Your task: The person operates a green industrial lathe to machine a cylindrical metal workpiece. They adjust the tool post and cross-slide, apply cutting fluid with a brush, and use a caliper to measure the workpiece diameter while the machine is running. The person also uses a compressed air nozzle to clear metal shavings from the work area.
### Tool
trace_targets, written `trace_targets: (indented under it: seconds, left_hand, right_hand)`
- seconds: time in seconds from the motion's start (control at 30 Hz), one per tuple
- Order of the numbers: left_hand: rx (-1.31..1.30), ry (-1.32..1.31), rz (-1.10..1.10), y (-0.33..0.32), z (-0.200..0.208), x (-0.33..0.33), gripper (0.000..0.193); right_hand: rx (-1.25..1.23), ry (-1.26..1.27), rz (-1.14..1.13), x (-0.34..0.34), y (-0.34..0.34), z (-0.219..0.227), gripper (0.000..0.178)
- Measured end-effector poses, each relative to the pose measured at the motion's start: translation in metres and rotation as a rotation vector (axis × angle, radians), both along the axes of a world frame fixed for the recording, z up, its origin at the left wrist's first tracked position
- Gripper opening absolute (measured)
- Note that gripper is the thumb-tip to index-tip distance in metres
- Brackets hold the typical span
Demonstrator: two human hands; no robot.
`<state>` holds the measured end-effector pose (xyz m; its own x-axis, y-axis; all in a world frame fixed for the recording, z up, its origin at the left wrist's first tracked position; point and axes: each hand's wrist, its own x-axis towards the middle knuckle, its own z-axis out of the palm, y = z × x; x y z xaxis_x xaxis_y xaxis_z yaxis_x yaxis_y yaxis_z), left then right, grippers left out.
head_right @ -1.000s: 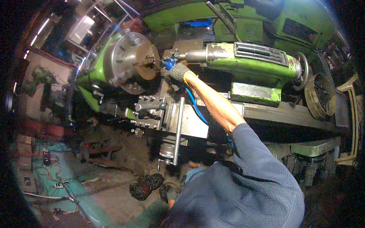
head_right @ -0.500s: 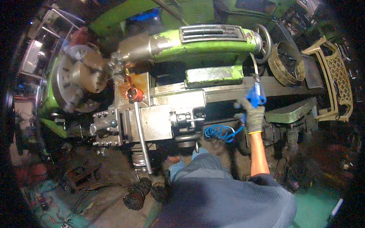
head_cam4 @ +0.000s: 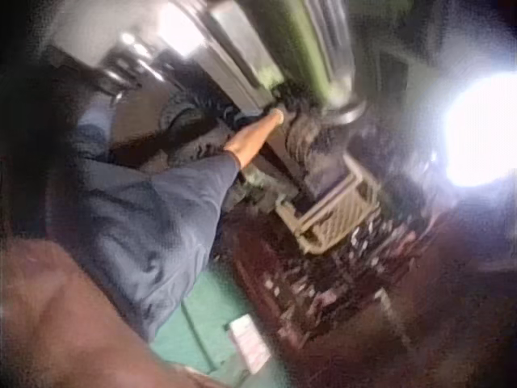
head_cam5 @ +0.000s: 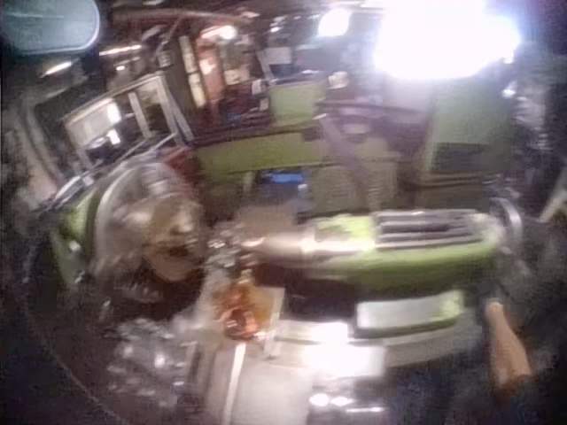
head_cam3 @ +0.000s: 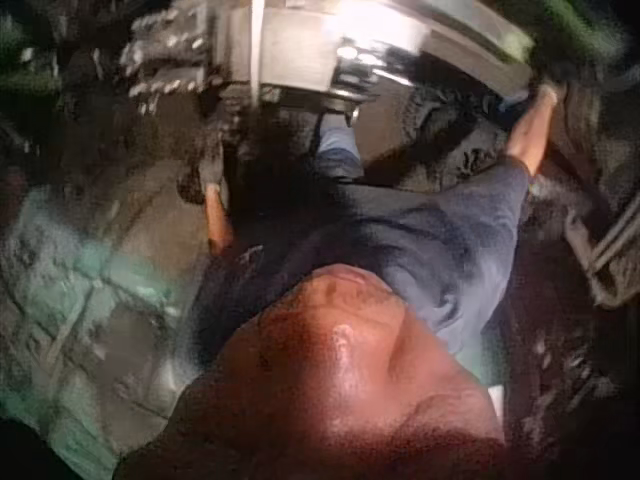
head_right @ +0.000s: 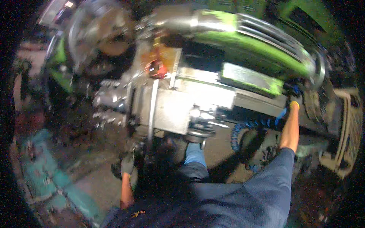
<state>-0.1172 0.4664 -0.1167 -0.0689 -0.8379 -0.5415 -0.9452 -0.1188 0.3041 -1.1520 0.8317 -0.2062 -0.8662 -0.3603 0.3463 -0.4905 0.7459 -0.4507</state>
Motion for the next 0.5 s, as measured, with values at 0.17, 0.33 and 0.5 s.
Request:
trace_targets:
  seconds: [0.17,0.33,0.5]
  left_hand:
    - [-0.026,-0.211,0.026,0.026,-0.024,0.064,0.032]
    - [0.026,-0.328,-0.051,-0.046,-0.154,0.158,0.031]
    - [-0.274,-0.219,-0.136,-0.171,-0.229,0.178,0.033]
  right_hand:
    - [0.193,-0.325,-0.476,0.085,-0.125,-0.028,0.075]
    - [0.639,-0.156,-0.517,0.126,-0.086,0.042,0.088]
    - [0.520,-0.049,-0.440,0.272,-0.064,0.061,0.088]
